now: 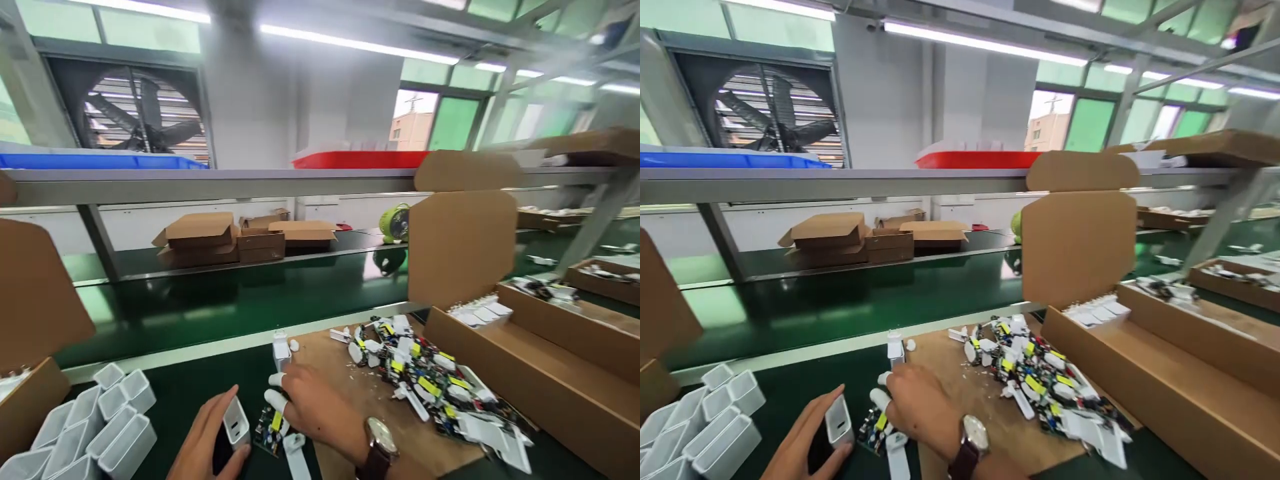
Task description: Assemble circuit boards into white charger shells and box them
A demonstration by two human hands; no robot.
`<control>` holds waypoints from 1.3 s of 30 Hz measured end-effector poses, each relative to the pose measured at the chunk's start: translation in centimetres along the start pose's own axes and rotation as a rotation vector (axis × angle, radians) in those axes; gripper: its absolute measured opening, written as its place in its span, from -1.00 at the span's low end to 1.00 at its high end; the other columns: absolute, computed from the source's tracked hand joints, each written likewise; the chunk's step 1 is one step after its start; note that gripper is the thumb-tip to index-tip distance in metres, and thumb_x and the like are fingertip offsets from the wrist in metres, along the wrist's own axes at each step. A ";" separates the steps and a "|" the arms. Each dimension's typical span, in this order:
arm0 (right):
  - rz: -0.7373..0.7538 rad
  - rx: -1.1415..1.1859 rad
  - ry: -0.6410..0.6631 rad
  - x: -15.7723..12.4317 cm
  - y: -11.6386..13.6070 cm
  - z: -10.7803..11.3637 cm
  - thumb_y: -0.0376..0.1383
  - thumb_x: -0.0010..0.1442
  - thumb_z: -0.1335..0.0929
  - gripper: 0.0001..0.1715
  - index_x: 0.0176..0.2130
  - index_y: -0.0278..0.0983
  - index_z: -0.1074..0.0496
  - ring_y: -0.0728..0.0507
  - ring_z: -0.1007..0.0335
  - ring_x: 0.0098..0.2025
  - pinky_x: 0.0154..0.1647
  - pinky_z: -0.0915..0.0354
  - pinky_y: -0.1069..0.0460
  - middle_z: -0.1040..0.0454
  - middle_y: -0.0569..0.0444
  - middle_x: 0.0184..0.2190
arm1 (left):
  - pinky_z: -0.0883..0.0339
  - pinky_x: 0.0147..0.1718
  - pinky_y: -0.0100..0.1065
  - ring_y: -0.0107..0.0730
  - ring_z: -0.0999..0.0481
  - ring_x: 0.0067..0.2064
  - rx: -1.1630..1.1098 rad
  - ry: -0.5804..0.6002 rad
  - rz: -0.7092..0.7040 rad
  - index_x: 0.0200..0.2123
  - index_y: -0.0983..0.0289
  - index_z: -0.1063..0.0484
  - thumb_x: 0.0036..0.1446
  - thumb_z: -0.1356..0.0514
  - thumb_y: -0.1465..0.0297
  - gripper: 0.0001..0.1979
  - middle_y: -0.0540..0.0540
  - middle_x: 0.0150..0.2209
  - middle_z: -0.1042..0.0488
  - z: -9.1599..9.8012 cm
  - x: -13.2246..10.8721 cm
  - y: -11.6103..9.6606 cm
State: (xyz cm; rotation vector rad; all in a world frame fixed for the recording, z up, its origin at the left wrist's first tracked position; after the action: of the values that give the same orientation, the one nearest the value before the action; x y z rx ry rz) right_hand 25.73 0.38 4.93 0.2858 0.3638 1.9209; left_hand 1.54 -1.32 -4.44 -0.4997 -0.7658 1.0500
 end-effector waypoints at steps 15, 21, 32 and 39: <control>0.271 -0.007 0.017 -1.6 -3.1 -1.5 -0.45 0.11 -0.39 -0.36 0.19 -0.26 -0.45 -0.32 -0.47 0.21 0.30 -0.38 -0.18 -0.54 -0.16 0.17 | -0.23 0.42 -0.01 0.00 -0.20 0.50 -0.119 0.070 0.079 0.55 0.08 0.03 0.25 -0.22 0.41 -0.14 0.21 0.51 -0.15 -0.2 0.2 -0.8; 0.325 0.061 -0.056 -1.6 -3.9 -1.9 -0.48 0.08 -0.32 -0.21 0.30 -0.21 -0.35 -0.32 -0.40 0.29 0.32 -0.38 -0.21 -0.47 -0.17 0.27 | -0.28 0.39 0.01 0.08 -0.34 0.42 -0.165 0.078 0.087 0.55 0.07 0.08 0.22 -0.24 0.40 -0.09 0.24 0.44 -0.28 -0.5 0.5 0.3; 0.290 0.209 -0.187 -1.0 -4.3 -4.0 -0.47 0.11 -0.31 -0.29 0.25 -0.31 -0.34 -0.23 -0.53 0.00 0.06 -0.51 -0.11 -0.54 -0.12 0.01 | -0.49 0.11 -0.10 -0.01 -0.57 0.07 -0.107 0.148 0.354 0.50 0.11 -0.04 -0.13 -0.57 0.09 0.22 0.27 0.38 -0.32 1.4 1.5 -0.7; 0.354 0.125 -0.187 -0.5 -4.7 -4.4 -0.52 0.08 -0.28 -0.55 -0.04 -0.30 -0.49 -0.34 -0.44 0.18 0.20 -0.44 -0.21 -0.53 -0.22 0.09 | -0.23 0.35 -0.04 0.13 -0.37 0.35 -0.081 0.263 0.421 0.37 0.17 -0.32 0.01 -0.45 0.24 -0.15 0.24 0.36 -0.39 1.8 2.2 -1.7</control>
State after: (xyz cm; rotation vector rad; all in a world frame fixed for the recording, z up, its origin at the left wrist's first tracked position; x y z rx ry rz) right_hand 28.33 1.01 -0.94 0.6434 0.3237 2.1980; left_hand 1.82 -0.01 -1.39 -0.8760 -0.4788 1.3124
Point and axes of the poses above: each hand's wrist, its own x-axis towards the middle knuckle, its own z-axis out of the back of the hand, y = z × x, the point moved 1 cm from there along x, towards the middle knuckle
